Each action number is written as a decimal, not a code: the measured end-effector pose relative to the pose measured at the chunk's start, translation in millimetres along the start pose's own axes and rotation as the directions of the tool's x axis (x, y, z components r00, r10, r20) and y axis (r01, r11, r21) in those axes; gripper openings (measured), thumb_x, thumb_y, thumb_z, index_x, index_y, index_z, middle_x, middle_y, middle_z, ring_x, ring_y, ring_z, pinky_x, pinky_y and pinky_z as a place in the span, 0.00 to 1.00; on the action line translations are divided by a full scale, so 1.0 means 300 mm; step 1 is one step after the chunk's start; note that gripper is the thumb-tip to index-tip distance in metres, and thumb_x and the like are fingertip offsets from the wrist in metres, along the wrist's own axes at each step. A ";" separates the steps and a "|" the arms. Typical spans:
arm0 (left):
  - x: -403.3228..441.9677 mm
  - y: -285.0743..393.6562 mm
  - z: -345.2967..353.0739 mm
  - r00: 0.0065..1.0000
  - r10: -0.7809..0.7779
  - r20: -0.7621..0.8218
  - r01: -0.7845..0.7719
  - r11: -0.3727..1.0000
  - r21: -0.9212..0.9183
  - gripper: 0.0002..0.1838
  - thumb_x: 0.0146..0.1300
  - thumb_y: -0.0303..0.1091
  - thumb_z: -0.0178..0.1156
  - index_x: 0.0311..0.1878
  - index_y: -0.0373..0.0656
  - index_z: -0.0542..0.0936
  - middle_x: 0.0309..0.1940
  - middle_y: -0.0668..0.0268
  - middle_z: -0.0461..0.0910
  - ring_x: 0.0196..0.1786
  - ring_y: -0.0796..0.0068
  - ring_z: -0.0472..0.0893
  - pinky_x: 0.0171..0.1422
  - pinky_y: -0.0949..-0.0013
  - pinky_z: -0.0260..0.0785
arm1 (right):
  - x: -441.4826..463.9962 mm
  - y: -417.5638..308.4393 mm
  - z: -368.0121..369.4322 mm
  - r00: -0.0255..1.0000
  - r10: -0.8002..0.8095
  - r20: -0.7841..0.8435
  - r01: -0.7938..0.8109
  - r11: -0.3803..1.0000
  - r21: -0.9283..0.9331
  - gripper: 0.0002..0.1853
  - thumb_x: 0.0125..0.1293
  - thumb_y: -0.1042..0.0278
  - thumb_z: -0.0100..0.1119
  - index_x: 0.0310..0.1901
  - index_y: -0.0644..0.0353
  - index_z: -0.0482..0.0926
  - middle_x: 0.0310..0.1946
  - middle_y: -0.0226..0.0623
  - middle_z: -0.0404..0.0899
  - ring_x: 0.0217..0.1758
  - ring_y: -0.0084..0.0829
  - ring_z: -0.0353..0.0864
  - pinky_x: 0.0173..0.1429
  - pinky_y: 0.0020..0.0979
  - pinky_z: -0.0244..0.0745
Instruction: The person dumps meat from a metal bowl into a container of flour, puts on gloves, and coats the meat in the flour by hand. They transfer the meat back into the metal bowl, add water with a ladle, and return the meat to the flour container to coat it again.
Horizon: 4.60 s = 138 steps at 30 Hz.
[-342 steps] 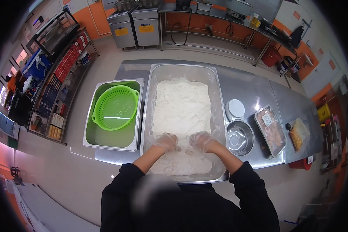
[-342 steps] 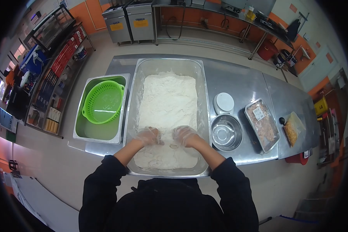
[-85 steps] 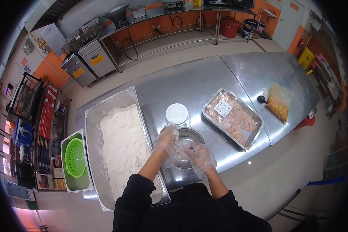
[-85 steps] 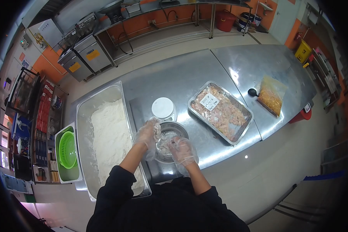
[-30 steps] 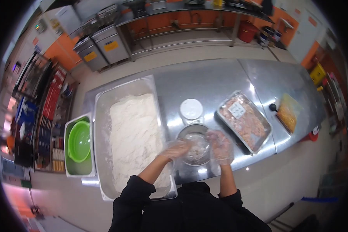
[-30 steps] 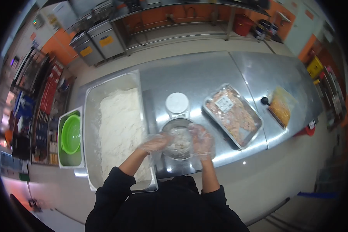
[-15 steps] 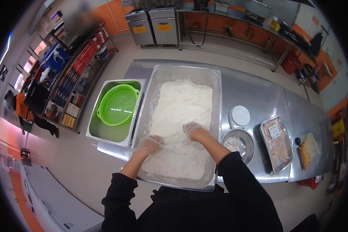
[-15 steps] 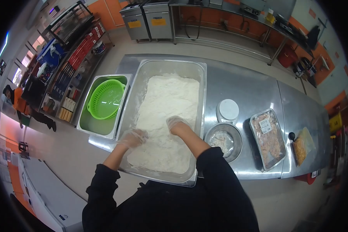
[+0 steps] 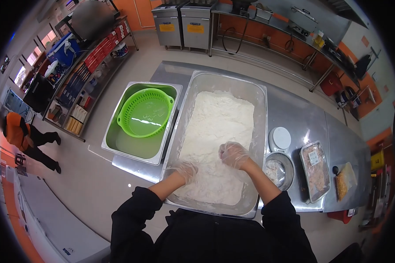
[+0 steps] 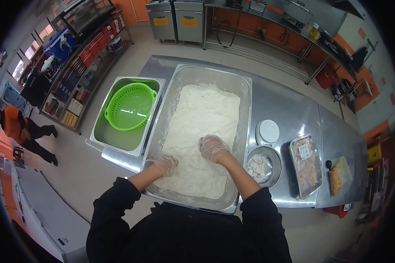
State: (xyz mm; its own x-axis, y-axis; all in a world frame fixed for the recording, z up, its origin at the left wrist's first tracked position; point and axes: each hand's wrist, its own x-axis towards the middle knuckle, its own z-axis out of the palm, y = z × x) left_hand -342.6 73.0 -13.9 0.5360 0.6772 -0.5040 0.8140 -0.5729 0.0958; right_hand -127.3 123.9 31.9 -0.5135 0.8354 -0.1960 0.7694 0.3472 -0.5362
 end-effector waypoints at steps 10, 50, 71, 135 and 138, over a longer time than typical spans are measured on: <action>-0.030 -0.060 -0.091 0.902 -0.082 -0.424 -0.119 0.897 -0.427 0.13 0.55 0.38 0.51 0.32 0.38 0.77 0.34 0.50 0.78 0.38 0.54 0.79 0.43 0.58 0.70 | 0.015 -0.016 0.311 0.958 -0.156 0.240 0.211 0.951 -0.225 0.13 0.56 0.66 0.49 0.34 0.67 0.78 0.32 0.53 0.77 0.41 0.47 0.77 0.46 0.41 0.71; -0.054 0.275 -0.500 0.895 0.090 -0.437 -0.292 0.858 -0.421 0.16 0.56 0.45 0.54 0.31 0.40 0.78 0.30 0.52 0.79 0.39 0.53 0.78 0.48 0.57 0.69 | -0.545 0.007 -0.326 0.896 0.331 -0.296 -0.316 0.944 0.099 0.19 0.58 0.52 0.58 0.42 0.60 0.78 0.36 0.46 0.78 0.41 0.44 0.78 0.45 0.41 0.71; 0.120 0.374 -0.487 0.896 0.062 -0.439 -0.359 0.684 -0.635 0.19 0.56 0.45 0.54 0.45 0.41 0.77 0.41 0.52 0.79 0.47 0.53 0.77 0.54 0.60 0.67 | -0.642 0.077 -0.356 0.890 0.282 -0.358 -0.175 0.937 0.302 0.12 0.61 0.63 0.51 0.40 0.60 0.77 0.32 0.48 0.78 0.38 0.46 0.77 0.45 0.38 0.72; 0.103 0.252 -0.382 0.919 0.279 -0.279 -0.309 0.068 -0.949 0.22 0.61 0.44 0.56 0.51 0.36 0.75 0.48 0.59 0.77 0.50 0.71 0.75 0.57 0.69 0.67 | -0.672 0.207 -0.131 0.701 0.579 -0.416 -0.179 0.708 0.683 0.15 0.63 0.59 0.54 0.34 0.65 0.79 0.27 0.39 0.79 0.28 0.31 0.80 0.32 0.31 0.74; 0.182 0.422 -0.447 0.870 0.406 -0.281 -0.363 0.139 -0.922 0.23 0.61 0.47 0.55 0.52 0.38 0.74 0.52 0.58 0.74 0.56 0.69 0.72 0.62 0.70 0.62 | -0.737 0.217 -0.172 0.573 0.508 -0.643 -0.476 0.845 0.244 0.19 0.64 0.54 0.52 0.33 0.65 0.79 0.28 0.43 0.79 0.30 0.38 0.79 0.35 0.32 0.73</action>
State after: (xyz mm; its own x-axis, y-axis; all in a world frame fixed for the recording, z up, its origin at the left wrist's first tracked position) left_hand -180.3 99.3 85.9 0.8596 0.4859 -0.1582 0.1250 0.1004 0.9871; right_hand 55.8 -16.1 82.8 0.3415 0.9289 0.1432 0.8017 -0.2083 -0.5603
